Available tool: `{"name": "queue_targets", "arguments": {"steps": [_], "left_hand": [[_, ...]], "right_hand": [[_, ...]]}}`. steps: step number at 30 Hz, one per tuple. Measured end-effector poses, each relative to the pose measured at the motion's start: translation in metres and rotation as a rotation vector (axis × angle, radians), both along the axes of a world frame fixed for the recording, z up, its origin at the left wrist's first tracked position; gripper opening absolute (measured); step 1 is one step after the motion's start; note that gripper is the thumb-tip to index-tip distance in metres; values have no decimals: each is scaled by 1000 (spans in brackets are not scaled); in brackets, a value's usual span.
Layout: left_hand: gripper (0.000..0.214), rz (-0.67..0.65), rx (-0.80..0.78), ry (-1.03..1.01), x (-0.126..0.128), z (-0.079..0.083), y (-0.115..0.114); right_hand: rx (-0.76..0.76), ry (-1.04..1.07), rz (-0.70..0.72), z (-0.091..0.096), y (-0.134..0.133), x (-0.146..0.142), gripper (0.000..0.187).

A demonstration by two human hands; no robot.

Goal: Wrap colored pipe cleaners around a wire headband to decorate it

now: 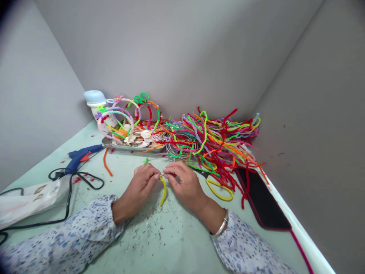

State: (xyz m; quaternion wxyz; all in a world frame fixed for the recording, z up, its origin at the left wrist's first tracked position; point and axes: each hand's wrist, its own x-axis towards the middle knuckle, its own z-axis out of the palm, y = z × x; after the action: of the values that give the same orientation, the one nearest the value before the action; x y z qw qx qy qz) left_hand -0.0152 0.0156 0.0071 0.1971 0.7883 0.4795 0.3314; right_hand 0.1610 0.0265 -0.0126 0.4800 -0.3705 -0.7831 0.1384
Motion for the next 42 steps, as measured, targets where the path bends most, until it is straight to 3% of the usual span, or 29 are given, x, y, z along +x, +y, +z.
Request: {"name": "queue_targets", "arguments": {"steps": [9, 16, 22, 42], "left_hand": [[24, -15, 27, 44, -1, -8, 2], [24, -24, 39, -34, -3, -3, -1], [7, 5, 116, -9, -4, 1, -2], [11, -33, 111, -95, -5, -2, -1]], "right_hand": [[7, -27, 21, -2, 1, 0, 17], [11, -22, 18, -2, 2, 0, 17], [-39, 58, -17, -1, 3, 3, 17], [-8, 22, 7, -1, 2, 3, 15]]}}
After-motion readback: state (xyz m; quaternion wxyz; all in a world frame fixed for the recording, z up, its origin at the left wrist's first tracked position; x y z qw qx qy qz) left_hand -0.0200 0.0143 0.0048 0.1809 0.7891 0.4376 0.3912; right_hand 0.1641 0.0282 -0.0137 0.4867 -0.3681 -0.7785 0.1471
